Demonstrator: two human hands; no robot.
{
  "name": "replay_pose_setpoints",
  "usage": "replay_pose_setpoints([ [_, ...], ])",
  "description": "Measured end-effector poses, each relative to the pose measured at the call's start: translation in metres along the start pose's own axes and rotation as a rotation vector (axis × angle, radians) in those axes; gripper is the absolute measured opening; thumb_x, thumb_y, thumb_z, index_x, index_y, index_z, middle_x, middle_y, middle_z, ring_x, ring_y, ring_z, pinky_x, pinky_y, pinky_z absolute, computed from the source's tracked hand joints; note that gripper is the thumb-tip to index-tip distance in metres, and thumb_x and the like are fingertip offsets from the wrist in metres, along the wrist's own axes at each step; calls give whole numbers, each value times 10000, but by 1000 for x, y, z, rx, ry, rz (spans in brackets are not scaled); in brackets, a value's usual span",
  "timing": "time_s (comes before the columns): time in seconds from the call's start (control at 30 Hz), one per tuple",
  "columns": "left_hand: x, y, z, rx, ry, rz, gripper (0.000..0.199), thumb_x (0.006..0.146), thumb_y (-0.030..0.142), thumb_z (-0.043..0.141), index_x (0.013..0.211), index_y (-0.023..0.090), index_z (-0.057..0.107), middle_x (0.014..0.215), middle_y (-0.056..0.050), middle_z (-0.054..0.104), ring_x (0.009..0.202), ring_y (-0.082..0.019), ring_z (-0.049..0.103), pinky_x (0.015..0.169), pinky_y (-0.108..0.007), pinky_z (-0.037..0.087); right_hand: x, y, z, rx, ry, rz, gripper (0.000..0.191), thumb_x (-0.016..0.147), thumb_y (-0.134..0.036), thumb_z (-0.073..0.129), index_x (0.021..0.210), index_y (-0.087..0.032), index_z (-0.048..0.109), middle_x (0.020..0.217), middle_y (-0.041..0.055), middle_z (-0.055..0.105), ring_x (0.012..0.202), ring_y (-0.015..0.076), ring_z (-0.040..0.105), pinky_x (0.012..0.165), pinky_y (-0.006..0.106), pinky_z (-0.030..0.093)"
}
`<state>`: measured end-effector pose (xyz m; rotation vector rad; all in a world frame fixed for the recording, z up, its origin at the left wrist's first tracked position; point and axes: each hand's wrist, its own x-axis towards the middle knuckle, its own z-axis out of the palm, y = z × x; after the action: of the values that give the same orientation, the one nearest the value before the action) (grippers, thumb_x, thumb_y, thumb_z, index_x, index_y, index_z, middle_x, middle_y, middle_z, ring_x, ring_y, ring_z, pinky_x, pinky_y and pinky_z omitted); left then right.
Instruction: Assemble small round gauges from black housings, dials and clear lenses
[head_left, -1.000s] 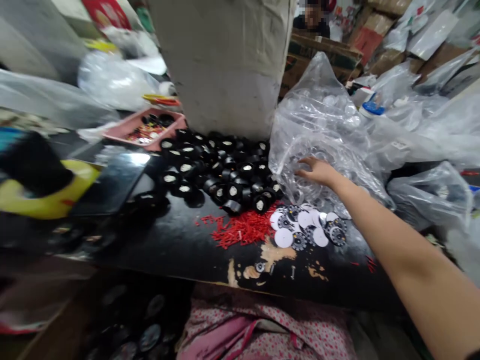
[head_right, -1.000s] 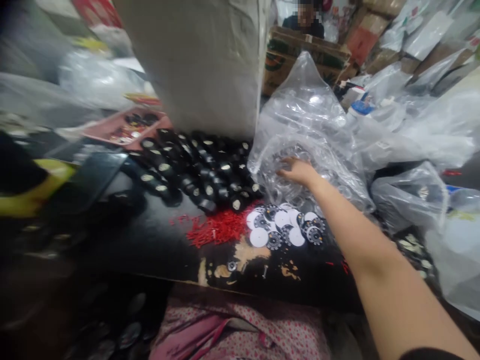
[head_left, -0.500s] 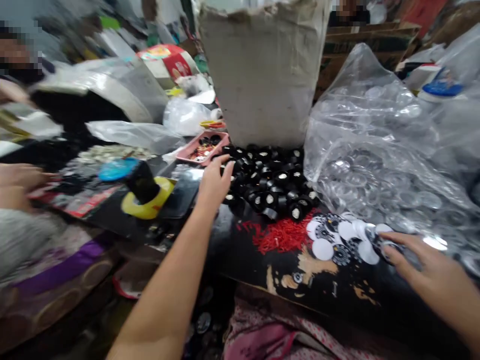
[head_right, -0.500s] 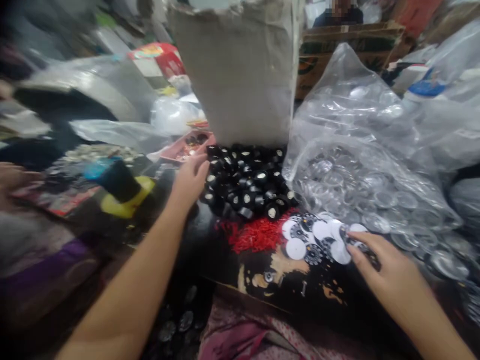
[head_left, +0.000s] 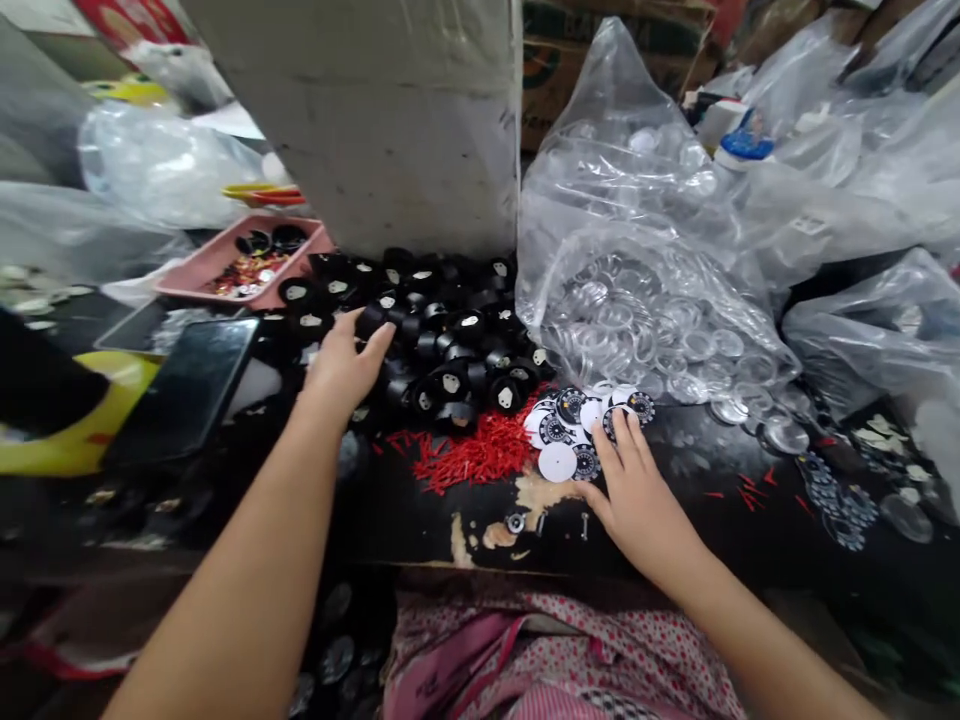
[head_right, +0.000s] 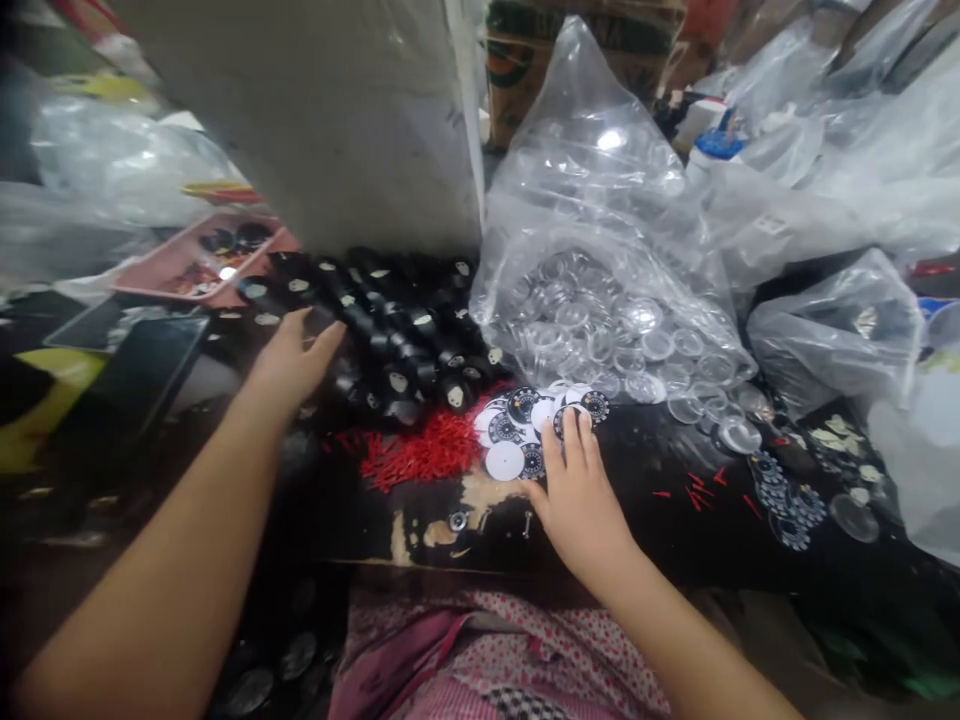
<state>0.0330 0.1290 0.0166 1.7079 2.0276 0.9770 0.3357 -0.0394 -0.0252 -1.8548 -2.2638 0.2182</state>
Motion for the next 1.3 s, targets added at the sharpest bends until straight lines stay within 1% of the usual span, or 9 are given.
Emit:
replay_pose_setpoints([
  [0.13,4,-18,-5,10,50,-3,511,915,406,591,1363,168,525,1336,-159,619,1223,-353,581,1029,-522,459,10,-19,11,46,64,-121,604,971,-351,470,1494,-62,380,1612,235,208,1509,357,50,1189,542,233],
  [0.23,-6,-20,-16,13,115,88,523,947,357,524,1426,159,457,1478,-155,511,1361,-285,472,1125,-421,374,13,-16,10,149,97,-140,585,978,-386,458,1482,-95,407,1609,218,235,1503,349,145,1168,561,275],
  [0.4,-78,-10,-34,30,171,220,318,971,363,450,1161,204,649,1170,-97,682,1150,-245,591,1056,-399,408,8,2,-7,329,139,-140,389,981,-376,478,1320,-211,574,1444,125,542,1427,311,376,1160,637,239],
  [0.47,-109,-6,-29,44,100,242,215,905,374,577,990,219,700,975,-81,702,995,-264,622,988,-418,441,5,0,-13,392,168,-144,279,971,-341,505,1190,-237,642,1293,85,663,1371,297,460,1163,645,228],
  [0.57,-133,-1,-10,51,39,214,211,818,374,704,970,228,702,952,-88,678,952,-294,601,946,-450,445,4,-9,-16,447,188,-156,207,963,-310,524,1104,-255,664,1201,58,703,1323,288,508,1165,659,204],
  [0.8,-127,8,12,-131,81,77,213,807,322,717,975,217,640,1009,-85,617,988,-275,586,947,-446,454,2,-11,-26,467,157,-161,179,966,-266,528,1090,-247,656,1131,49,718,1261,278,540,1150,642,239],
  [0.93,-142,10,9,-617,49,-160,258,856,376,669,1065,252,582,990,-29,632,890,-182,637,821,-330,534,6,-22,-28,410,95,-146,220,963,-270,529,1138,-202,643,1046,86,699,1026,267,607,943,519,474],
  [1.1,-180,20,-4,-1280,-184,-582,429,812,292,736,1221,327,612,1037,4,689,796,-112,682,768,-239,574,28,-44,-19,146,-26,-142,333,900,-270,594,1220,-178,602,1063,139,637,983,333,591,811,503,472],
  [1.3,-208,37,-8,-1490,-335,-827,303,866,437,670,1094,238,671,1145,-116,738,931,-200,729,810,-284,586,30,-36,-30,448,34,-13,63,934,-236,548,928,-206,603,867,52,657,809,218,619,737,381,490],
])
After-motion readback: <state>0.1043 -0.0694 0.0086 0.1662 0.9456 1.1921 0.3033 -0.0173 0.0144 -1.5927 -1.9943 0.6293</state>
